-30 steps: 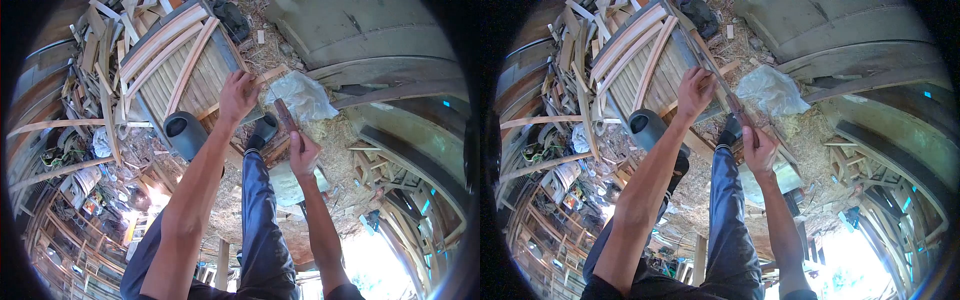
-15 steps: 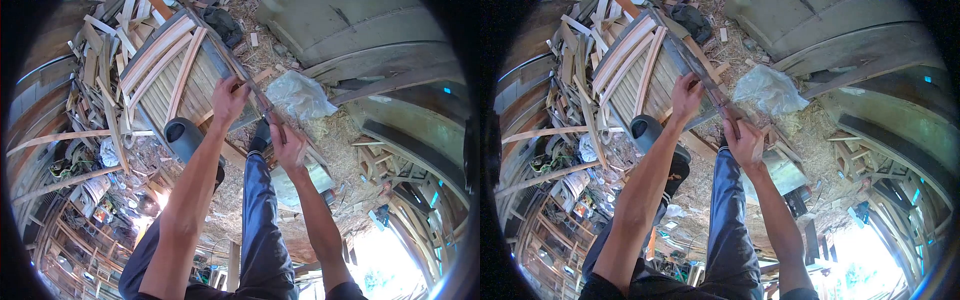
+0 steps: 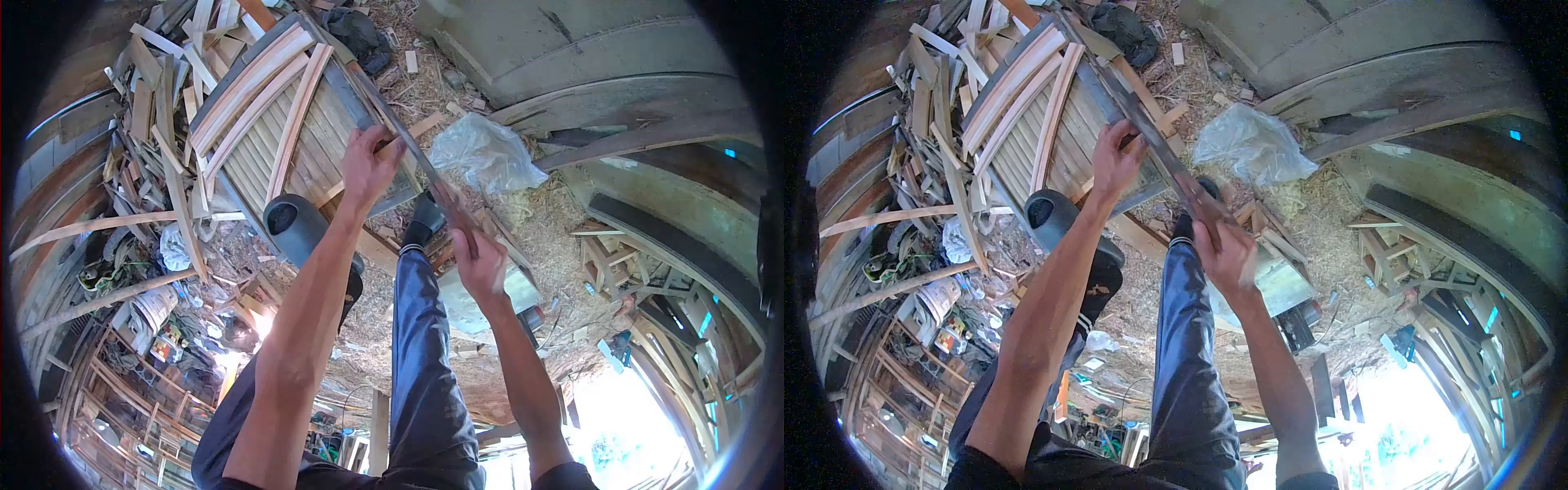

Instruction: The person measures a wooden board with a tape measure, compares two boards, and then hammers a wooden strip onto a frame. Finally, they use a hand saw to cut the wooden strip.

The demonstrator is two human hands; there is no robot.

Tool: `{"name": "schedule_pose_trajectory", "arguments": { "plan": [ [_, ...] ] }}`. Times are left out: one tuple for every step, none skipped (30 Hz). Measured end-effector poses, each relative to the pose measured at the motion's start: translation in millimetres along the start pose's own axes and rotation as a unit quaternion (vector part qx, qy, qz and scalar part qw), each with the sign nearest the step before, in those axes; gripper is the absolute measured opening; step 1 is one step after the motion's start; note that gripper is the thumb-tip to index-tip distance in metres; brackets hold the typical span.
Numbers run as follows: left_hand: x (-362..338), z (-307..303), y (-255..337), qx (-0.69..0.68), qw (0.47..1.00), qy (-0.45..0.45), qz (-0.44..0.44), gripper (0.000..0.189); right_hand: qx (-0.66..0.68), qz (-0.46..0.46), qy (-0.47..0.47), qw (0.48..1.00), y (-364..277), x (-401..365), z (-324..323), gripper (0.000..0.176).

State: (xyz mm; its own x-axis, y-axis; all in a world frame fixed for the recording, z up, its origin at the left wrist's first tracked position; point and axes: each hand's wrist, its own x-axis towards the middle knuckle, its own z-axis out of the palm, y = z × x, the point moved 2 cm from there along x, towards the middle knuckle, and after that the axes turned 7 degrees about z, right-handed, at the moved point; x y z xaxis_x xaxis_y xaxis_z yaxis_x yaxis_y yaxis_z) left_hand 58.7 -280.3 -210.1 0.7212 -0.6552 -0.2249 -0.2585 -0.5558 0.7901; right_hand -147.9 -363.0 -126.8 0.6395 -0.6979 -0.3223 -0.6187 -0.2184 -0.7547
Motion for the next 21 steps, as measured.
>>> {"name": "schedule_pose_trajectory", "arguments": {
  "plan": [
    [0.2,2.1,-1.7,-0.003,1.0,0.0,0.0,0.017,-0.003,0.0,0.001,1.0,-0.4,8.5,5.1,0.03],
    [0.1,3.1,-3.4,-0.004,1.0,0.008,0.011,0.017,-0.015,-0.004,-0.016,1.0,0.1,18.9,12.1,0.028],
    [0.0,2.6,-3.2,-0.003,1.0,0.016,0.02,0.016,-0.027,-0.007,-0.033,0.999,1.0,26.1,16.7,0.026],
    [-0.4,2.6,-3.0,-0.003,1.0,0.016,0.019,0.016,-0.06,-0.005,-0.053,0.997,2.4,29.2,17.8,0.021],
    [-0.4,2.4,-2.6,-0.009,1.0,0.015,0.017,0.017,-0.059,-0.005,-0.053,0.997,2.8,25.9,16.2,0.021],
    [0.8,1.5,-1.1,-0.017,1.0,0.015,0.014,0.017,-0.033,0.014,-0.062,0.997,4.8,18.4,12.7,0.019],
    [1.5,0.4,-0.1,-0.019,1.0,0.016,0.013,0.017,-0.008,0.033,-0.071,0.997,7.7,9.1,7.5,0.019],
    [2.1,-0.5,1.5,0.005,0.999,0.015,0.029,0.018,-0.012,0.032,-0.072,0.997,11.7,-4.3,0.0,0.019],
    [3.2,-1.2,3.0,0.029,0.998,0.014,0.045,0.018,-0.014,0.042,-0.059,0.997,16.7,-19.1,-8.0,0.02],
    [3.4,-1.0,4.5,0.028,0.998,0.017,0.044,0.018,-0.015,0.053,-0.046,0.997,17.4,-24.6,-12.8,0.021],
    [3.5,-0.8,6.2,0.026,0.998,0.025,0.049,0.019,-0.014,0.05,-0.047,0.998,18.8,-23.6,-13.4,0.021],
    [2.0,-0.8,6.2,0.023,0.998,0.031,0.052,0.02,-0.015,0.079,-0.06,0.995,17.3,-22.9,-14.1,0.022],
    [1.2,-0.9,5.5,0.023,0.998,0.031,0.052,0.02,-0.017,0.109,-0.072,0.991,16.1,-22.9,-15.5,0.023],
    [0.8,-0.3,4.8,0.024,0.998,0.028,0.048,0.02,-0.018,0.11,-0.071,0.991,15.4,-16.3,-10.7,0.023],
    [1.2,1.2,3.7,0.025,0.998,0.026,0.044,0.019,-0.008,0.047,-0.049,0.998,8.1,1.6,-0.6,0.022],
    [2.6,2.4,2.8,0.025,0.998,0.026,0.045,0.019,0.002,-0.017,-0.027,1.0,2.2,16.4,6.7,0.023],
    [2.1,2.3,1.7,0.022,0.998,0.036,0.051,0.02,0.004,-0.016,-0.028,0.999,0.2,24.0,9.8,0.023],
    [0.5,1.8,1.3,0.019,0.997,0.043,0.058,0.021,-0.021,0.002,-0.051,0.998,-1.2,28.4,13.1,0.023],
    [-0.2,1.4,1.5,0.019,0.997,0.04,0.059,0.021,-0.048,0.02,-0.072,0.996,-1.9,29.9,13.7,0.024],
    [-0.2,0.6,1.5,0.007,0.998,0.034,0.043,0.022,-0.049,0.021,-0.071,0.996,2.3,22.7,9.5,0.024],
    [-0.4,0.8,1.9,-0.005,0.999,0.03,0.026,0.023,-0.037,0.026,-0.062,0.997,11.7,6.7,1.2,0.021]
  ]
}}
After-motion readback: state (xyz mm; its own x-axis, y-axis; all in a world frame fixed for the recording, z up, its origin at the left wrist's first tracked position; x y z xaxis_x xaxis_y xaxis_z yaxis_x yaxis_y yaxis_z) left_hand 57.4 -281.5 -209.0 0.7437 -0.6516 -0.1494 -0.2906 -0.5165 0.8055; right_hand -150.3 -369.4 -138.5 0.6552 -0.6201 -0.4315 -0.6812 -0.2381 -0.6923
